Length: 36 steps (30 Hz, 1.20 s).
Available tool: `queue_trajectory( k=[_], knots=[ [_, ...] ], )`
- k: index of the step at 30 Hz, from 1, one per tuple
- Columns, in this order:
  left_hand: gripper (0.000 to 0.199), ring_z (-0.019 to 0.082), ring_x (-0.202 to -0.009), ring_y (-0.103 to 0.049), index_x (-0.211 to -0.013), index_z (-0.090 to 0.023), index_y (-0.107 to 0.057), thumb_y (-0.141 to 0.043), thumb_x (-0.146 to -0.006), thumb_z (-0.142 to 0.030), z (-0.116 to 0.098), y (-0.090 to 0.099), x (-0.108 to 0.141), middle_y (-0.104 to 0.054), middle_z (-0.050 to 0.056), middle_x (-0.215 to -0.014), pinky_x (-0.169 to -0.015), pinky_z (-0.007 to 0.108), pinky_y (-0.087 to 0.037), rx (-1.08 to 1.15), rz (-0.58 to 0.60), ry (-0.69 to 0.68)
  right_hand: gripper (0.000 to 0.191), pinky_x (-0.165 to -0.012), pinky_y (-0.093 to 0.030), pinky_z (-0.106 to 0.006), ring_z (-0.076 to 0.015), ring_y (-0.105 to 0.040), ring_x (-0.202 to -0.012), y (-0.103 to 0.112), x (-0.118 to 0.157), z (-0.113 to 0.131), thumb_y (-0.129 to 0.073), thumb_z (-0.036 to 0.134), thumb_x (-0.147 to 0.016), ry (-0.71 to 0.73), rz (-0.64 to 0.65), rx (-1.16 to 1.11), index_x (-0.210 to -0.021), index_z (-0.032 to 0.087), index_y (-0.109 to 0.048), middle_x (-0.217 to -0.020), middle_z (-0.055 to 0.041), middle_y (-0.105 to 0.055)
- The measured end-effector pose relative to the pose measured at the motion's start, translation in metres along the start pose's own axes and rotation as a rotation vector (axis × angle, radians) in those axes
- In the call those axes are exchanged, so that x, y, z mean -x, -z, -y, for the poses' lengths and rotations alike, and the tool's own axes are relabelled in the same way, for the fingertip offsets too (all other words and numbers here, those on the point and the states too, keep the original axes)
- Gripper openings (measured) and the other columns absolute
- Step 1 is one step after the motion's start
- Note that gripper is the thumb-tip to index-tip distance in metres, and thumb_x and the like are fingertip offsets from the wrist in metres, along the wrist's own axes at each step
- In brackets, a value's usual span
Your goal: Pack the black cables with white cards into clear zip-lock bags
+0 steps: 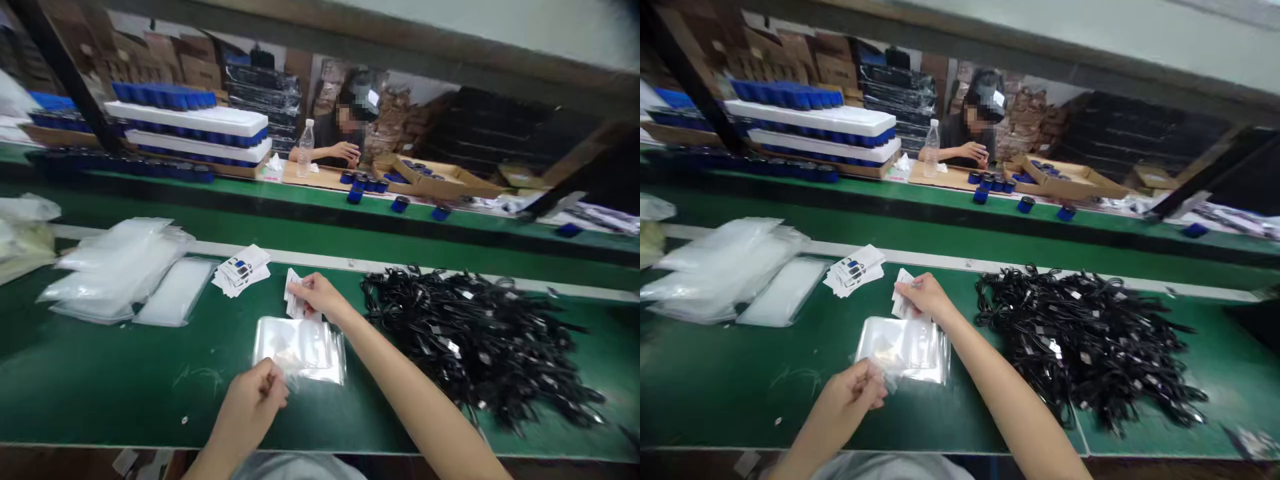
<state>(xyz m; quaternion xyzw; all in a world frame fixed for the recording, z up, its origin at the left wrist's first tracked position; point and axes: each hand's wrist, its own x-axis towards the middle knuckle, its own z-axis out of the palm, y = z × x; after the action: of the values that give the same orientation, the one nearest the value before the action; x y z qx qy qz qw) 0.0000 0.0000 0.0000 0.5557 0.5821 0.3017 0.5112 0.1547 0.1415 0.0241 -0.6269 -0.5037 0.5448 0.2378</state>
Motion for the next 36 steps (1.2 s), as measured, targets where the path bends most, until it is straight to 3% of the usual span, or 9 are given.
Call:
queue_trajectory(
  k=[6, 11, 17, 22, 26, 28, 30, 34, 36],
  knots=[
    [0.023, 0.017, -0.056, -0.065, -0.064, -0.019, -0.052, -0.05, -0.08, -0.035, -0.004, 0.002, -0.003, -0.067, 0.002, -0.061, -0.056, 0.028, -0.054, 0.046, -0.02, 0.028, 0.019, -0.055, -0.049, -0.024, -0.0103, -0.057, -0.06, 0.019, 0.012, -0.015, -0.049, 0.028, -0.093, 0.087, -0.039, -0.013, -0.087, 0.012, -0.058, -0.075, 0.0003, -0.059],
    [0.028, 0.017, -0.065, -0.068, -0.078, -0.02, -0.05, -0.04, -0.087, -0.044, -0.013, 0.015, -0.013, -0.071, 0.004, -0.076, -0.064, 0.03, -0.055, 0.124, -0.202, 0.049, 0.023, -0.061, -0.04, -0.024, -0.0126, -0.052, -0.066, 0.029, 0.073, -0.024, -0.045, 0.026, -0.091, 0.354, -0.19, 0.022, -0.07, 0.018, -0.05, -0.067, 0.0025, -0.051],
    [0.028, 0.016, -0.062, -0.062, -0.075, -0.022, -0.049, -0.042, -0.086, -0.046, -0.023, 0.01, -0.023, -0.065, -0.001, -0.067, -0.058, 0.028, -0.049, 0.066, -0.397, -0.006, 0.018, -0.062, -0.035, -0.025, -0.0136, -0.051, -0.068, -0.002, 0.133, -0.027, -0.042, 0.017, -0.091, 0.657, 0.039, 0.399, -0.077, 0.019, -0.053, -0.073, 0.0002, -0.055],
    [0.024, 0.013, -0.05, -0.047, -0.066, -0.023, -0.046, -0.045, -0.083, -0.039, -0.03, 0.006, -0.021, -0.047, -0.006, -0.052, -0.051, 0.026, -0.037, -0.06, -0.602, -0.077, 0.006, -0.074, -0.041, -0.029, -0.0172, -0.054, -0.081, -0.027, 0.132, -0.041, -0.052, 0.022, -0.086, 0.681, -0.16, 0.187, -0.091, 0.02, -0.053, -0.085, -0.0027, -0.057],
    [0.02, 0.012, -0.044, -0.045, -0.072, -0.023, -0.045, -0.04, -0.085, -0.038, -0.039, 0.008, -0.024, -0.043, -0.008, -0.048, -0.047, 0.024, -0.039, -0.057, -0.723, -0.135, 0.082, -0.086, -0.045, -0.036, -0.0227, -0.054, -0.098, -0.055, 0.137, -0.063, -0.078, 0.033, -0.062, 0.532, -0.117, -0.171, -0.13, 0.024, -0.032, -0.116, -0.0085, -0.052],
    [0.02, 0.012, -0.04, -0.043, -0.074, -0.023, -0.044, -0.039, -0.086, -0.038, -0.043, 0.008, -0.026, -0.042, -0.009, -0.046, -0.043, 0.022, -0.039, -0.054, -0.768, -0.152, 0.094, -0.084, -0.048, -0.036, -0.0235, -0.058, -0.096, -0.07, 0.139, -0.07, -0.083, 0.035, -0.055, 0.461, 0.019, -0.34, -0.133, 0.025, -0.031, -0.119, -0.009, -0.053],
    [0.019, 0.011, -0.038, -0.043, -0.075, -0.023, -0.044, -0.038, -0.087, -0.037, -0.044, 0.008, -0.027, -0.041, -0.01, -0.045, -0.041, 0.021, -0.038, -0.06, -0.797, -0.16, 0.085, -0.078, -0.051, -0.035, -0.0229, -0.062, -0.089, -0.08, 0.136, -0.072, -0.082, 0.037, -0.056, 0.411, 0.069, -0.494, -0.128, 0.023, -0.038, -0.116, -0.009, -0.056],
    [0.018, 0.011, -0.041, -0.048, -0.071, -0.023, -0.045, -0.041, -0.085, -0.035, -0.039, 0.01, -0.026, -0.046, -0.009, -0.046, -0.043, 0.02, -0.041, -0.126, -0.75, -0.179, 0.011, -0.059, -0.05, -0.027, -0.0166, -0.063, -0.063, -0.071, 0.128, -0.064, -0.06, 0.028, -0.082, 0.432, -0.067, -0.364, -0.082, 0.017, -0.062, -0.072, -0.0021, -0.062],
    [0.017, 0.011, -0.04, -0.051, -0.07, -0.023, -0.048, -0.043, -0.082, -0.034, -0.036, 0.013, -0.023, -0.05, -0.008, -0.046, -0.044, 0.02, -0.042, -0.188, -0.686, -0.185, 0.017, -0.056, -0.047, -0.025, -0.0149, -0.06, -0.059, -0.056, 0.126, -0.061, -0.053, 0.017, -0.086, 0.637, -0.225, -0.143, -0.072, 0.016, -0.062, -0.064, -0.002, -0.059]
  ],
)
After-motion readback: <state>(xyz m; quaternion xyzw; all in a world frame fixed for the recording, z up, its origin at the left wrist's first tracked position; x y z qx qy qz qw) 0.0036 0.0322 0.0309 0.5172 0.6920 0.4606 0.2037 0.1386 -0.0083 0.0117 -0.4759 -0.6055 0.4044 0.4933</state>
